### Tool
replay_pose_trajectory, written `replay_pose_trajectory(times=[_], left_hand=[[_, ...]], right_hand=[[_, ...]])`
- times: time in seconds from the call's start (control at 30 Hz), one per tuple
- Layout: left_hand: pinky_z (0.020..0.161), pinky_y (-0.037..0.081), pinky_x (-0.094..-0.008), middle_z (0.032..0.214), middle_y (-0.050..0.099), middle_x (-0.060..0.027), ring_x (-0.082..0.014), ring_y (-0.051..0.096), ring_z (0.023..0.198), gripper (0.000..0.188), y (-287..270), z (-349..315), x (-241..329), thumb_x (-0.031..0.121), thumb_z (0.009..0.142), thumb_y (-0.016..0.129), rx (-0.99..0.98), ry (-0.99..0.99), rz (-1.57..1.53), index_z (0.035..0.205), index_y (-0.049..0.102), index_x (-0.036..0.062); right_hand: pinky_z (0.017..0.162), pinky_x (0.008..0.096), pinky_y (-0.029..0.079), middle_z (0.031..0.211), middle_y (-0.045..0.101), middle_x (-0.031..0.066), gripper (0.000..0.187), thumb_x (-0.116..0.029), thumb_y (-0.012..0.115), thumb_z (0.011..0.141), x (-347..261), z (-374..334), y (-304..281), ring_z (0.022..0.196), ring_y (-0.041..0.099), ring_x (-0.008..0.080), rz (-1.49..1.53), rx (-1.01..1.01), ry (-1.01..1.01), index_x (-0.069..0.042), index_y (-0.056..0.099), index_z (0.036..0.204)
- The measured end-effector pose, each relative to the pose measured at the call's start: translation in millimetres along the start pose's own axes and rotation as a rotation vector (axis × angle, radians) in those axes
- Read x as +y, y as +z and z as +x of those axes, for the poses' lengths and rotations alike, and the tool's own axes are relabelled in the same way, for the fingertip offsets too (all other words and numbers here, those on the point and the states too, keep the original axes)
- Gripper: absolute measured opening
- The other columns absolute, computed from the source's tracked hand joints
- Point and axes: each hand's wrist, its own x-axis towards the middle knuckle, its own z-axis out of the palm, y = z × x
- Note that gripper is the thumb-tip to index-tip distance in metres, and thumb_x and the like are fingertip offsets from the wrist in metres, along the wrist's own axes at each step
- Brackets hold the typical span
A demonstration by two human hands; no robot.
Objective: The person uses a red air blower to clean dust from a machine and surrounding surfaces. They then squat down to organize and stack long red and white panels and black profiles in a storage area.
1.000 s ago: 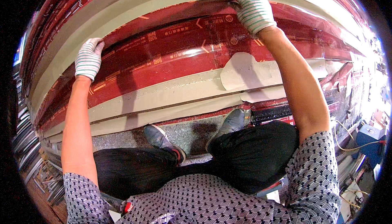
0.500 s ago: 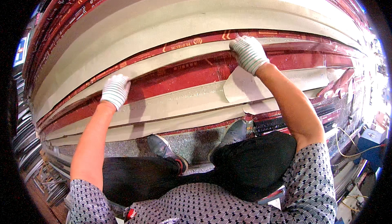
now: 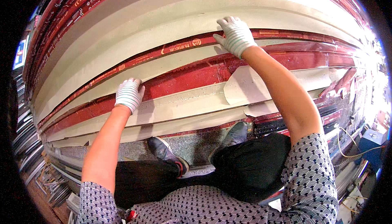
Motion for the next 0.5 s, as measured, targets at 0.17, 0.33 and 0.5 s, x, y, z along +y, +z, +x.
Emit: replay_pose_trajectory(times=[0.17, 0.33, 0.5], left_hand=[[0.089, 0.048, -0.0433, 0.104, 0.064, -0.0162, -0.0334, 0.060, 0.099, 0.029, 11, -5, 6, 0.025, 0.086, 0.062, 0.065, -0.078, -0.061, 0.107, 0.065, 0.0050], [0.094, 0.045, -0.0437, 0.111, 0.062, -0.0162, -0.0333, 0.058, 0.103, 0.035, 15, -12, 15, 0.024, 0.086, 0.062, 0.153, -0.071, -0.092, 0.115, 0.063, 0.0044], [0.098, 0.042, -0.0480, 0.117, 0.059, -0.0166, -0.0358, 0.054, 0.109, 0.041, 27, -25, 17, 0.012, 0.078, 0.065, 0.444, -0.007, -0.152, 0.117, 0.058, 0.0041]], right_hand=[[0.092, 0.0401, 0.048, 0.112, 0.063, 0.0101, 0.030, -0.020, 0.067, 0.082, -7, 34, 25, 0.110, 0.059, 0.0287, -0.178, -0.202, -0.133, -0.011, 0.059, 0.110], [0.088, 0.0408, 0.051, 0.103, 0.068, 0.0111, 0.022, -0.007, 0.059, 0.083, 5, 43, 39, 0.102, 0.064, 0.0300, -0.176, -0.191, -0.019, -0.014, 0.065, 0.103], [0.082, 0.0435, 0.053, 0.097, 0.069, 0.0126, 0.026, -0.009, 0.056, 0.085, 2, 71, 5, 0.095, 0.066, 0.0330, -0.184, -0.152, 0.001, -0.017, 0.067, 0.107]])
